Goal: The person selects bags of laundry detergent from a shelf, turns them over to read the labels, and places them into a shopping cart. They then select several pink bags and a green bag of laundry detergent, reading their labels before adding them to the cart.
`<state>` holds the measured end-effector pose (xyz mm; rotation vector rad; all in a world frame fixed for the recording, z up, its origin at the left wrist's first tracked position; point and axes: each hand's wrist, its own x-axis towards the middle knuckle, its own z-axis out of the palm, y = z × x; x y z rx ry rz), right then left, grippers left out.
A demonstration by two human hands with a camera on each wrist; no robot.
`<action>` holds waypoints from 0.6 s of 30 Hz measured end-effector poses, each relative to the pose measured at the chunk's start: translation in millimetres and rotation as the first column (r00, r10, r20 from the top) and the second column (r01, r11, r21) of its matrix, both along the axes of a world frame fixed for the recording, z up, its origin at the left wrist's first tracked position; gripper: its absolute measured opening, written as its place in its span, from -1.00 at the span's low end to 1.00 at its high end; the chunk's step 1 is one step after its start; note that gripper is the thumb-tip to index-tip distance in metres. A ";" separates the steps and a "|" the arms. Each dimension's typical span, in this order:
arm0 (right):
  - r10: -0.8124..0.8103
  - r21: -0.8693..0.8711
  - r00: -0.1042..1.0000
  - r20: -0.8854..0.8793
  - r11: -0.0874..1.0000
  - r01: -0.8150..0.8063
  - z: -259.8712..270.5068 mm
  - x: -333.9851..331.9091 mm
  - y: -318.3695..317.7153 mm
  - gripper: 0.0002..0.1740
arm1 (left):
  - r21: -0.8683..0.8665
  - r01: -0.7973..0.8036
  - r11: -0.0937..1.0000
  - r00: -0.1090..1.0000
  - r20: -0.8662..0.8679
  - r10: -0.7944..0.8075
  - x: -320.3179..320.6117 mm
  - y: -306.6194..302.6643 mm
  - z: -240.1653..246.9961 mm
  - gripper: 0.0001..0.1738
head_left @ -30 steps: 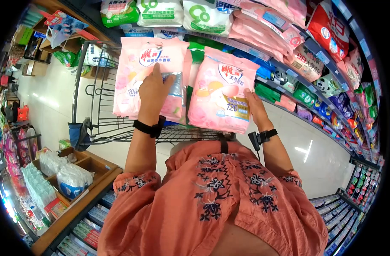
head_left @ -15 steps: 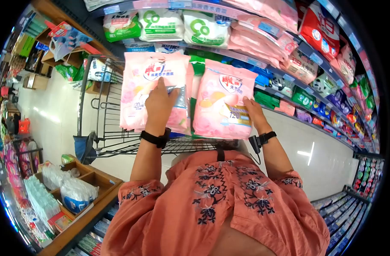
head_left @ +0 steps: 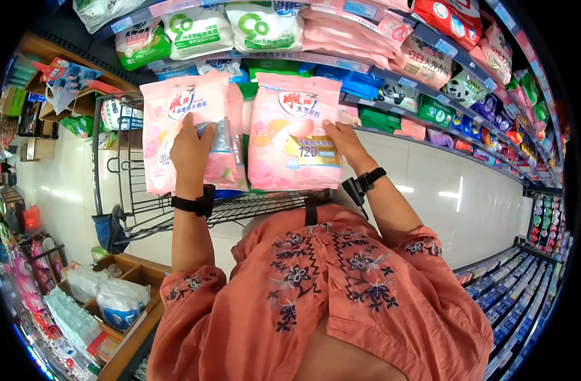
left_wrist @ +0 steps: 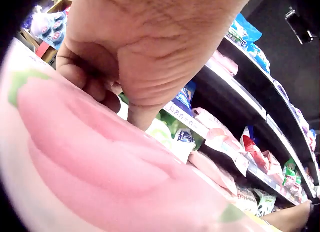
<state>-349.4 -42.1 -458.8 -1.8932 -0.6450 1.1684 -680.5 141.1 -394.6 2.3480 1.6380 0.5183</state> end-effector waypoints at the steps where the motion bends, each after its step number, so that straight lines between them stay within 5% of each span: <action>1: 0.017 0.014 0.999 -0.040 1.000 -0.016 -1.7 0.2 1.5 -0.31 | -0.003 0.001 1.000 1.000 0.017 -0.001 0.4 -0.9 1.7 -0.26; 7: 0.020 0.034 1.000 -0.014 0.999 -0.019 4.0 -7.5 8.6 -0.34 | -0.019 -0.053 0.998 0.999 -0.003 0.053 -2.6 -1.4 0.7 -0.31; 11: 0.085 0.013 0.996 0.001 0.996 -0.085 -61.8 12.5 18.3 -0.25 | 0.124 -0.035 0.992 0.999 -0.026 0.039 -9.3 0.4 -16.4 -0.41; 14: 0.091 0.082 0.995 -0.038 0.993 -0.088 -64.4 11.2 22.2 -0.21 | 0.202 0.023 0.979 0.991 0.121 -0.048 3.8 -18.5 -2.2 -0.52; 18: 0.073 0.024 0.994 -0.082 0.997 -0.071 -25.3 15.8 37.3 -0.23 | 0.079 0.249 0.965 0.927 0.268 -0.262 37.8 -61.5 -1.7 -0.52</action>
